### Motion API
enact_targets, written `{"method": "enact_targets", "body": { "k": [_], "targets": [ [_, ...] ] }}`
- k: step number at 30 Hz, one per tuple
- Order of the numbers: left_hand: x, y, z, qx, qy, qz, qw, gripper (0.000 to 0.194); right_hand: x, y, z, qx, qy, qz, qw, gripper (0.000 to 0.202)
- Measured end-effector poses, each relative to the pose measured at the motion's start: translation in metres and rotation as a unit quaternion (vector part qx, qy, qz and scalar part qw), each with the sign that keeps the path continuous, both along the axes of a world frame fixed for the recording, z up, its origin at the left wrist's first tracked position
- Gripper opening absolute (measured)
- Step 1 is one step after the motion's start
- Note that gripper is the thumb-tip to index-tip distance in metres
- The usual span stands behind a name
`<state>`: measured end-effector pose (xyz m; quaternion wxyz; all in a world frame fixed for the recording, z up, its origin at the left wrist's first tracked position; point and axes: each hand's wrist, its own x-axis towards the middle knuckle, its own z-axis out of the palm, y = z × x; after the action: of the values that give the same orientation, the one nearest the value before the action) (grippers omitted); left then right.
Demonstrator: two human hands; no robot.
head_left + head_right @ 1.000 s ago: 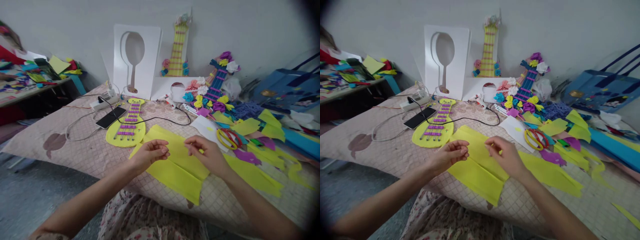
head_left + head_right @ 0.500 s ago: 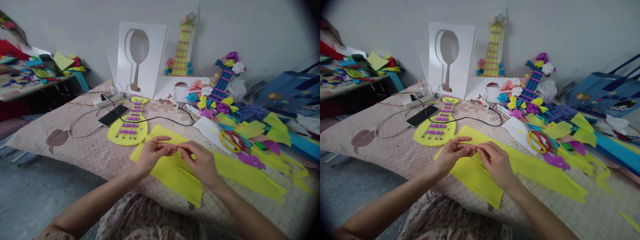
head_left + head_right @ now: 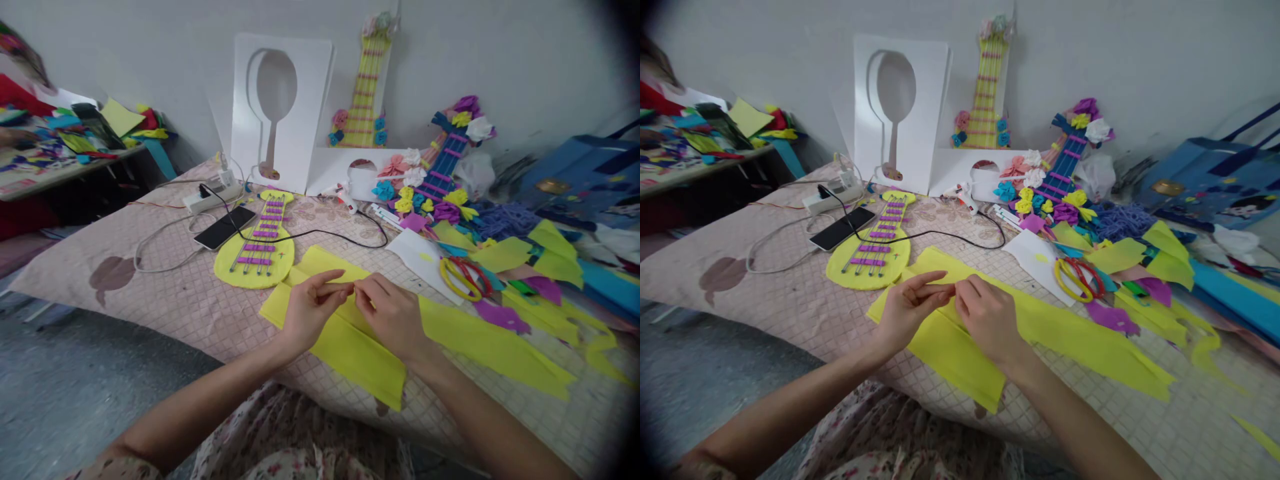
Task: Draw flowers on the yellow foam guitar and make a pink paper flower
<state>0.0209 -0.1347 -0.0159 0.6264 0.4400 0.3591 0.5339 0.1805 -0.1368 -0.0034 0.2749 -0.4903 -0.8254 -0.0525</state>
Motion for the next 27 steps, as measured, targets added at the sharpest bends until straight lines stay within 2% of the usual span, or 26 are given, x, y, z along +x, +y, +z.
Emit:
{"method": "enact_targets", "body": {
  "k": [2,4,7,9,10,13,16,20,24,27],
  "targets": [
    [-0.001,0.000,0.000,-0.018,-0.011,-0.007,1.000,0.042,0.001,0.004,-0.001,-0.031,0.079,-0.010,0.996,0.015],
    [-0.003,0.000,0.001,-0.043,-0.029,-0.013,0.999,0.044,0.004,0.008,-0.002,-0.083,0.198,-0.020,0.976,0.011],
    [-0.004,0.001,0.001,-0.068,-0.053,-0.017,0.996,0.046,0.009,0.013,-0.002,-0.202,0.358,-0.019,0.911,0.012],
    [-0.004,0.002,0.000,-0.071,-0.061,-0.022,0.995,0.045,0.012,0.013,-0.002,-0.268,0.413,-0.011,0.870,0.020],
    [-0.004,0.002,-0.001,-0.069,-0.060,-0.025,0.996,0.045,0.013,0.013,-0.003,-0.286,0.422,-0.012,0.860,0.025],
    [-0.003,0.003,-0.003,-0.038,-0.027,-0.024,0.999,0.044,0.016,0.014,-0.006,-0.279,0.406,-0.027,0.870,0.032],
    [-0.004,0.000,-0.006,0.013,0.038,-0.021,0.999,0.036,0.019,0.017,-0.011,-0.234,0.399,-0.019,0.886,0.019],
    [-0.019,-0.002,-0.009,0.105,0.188,-0.019,0.976,0.022,0.024,0.021,-0.017,-0.251,0.365,-0.023,0.896,0.023],
    [-0.057,0.013,-0.013,0.185,0.321,0.092,0.924,0.016,0.025,0.022,-0.020,-0.280,0.354,-0.025,0.892,0.032],
    [-0.099,0.029,-0.013,0.178,0.355,0.146,0.906,0.018,0.024,0.021,-0.021,-0.297,0.337,-0.004,0.893,0.031]
  ]
}}
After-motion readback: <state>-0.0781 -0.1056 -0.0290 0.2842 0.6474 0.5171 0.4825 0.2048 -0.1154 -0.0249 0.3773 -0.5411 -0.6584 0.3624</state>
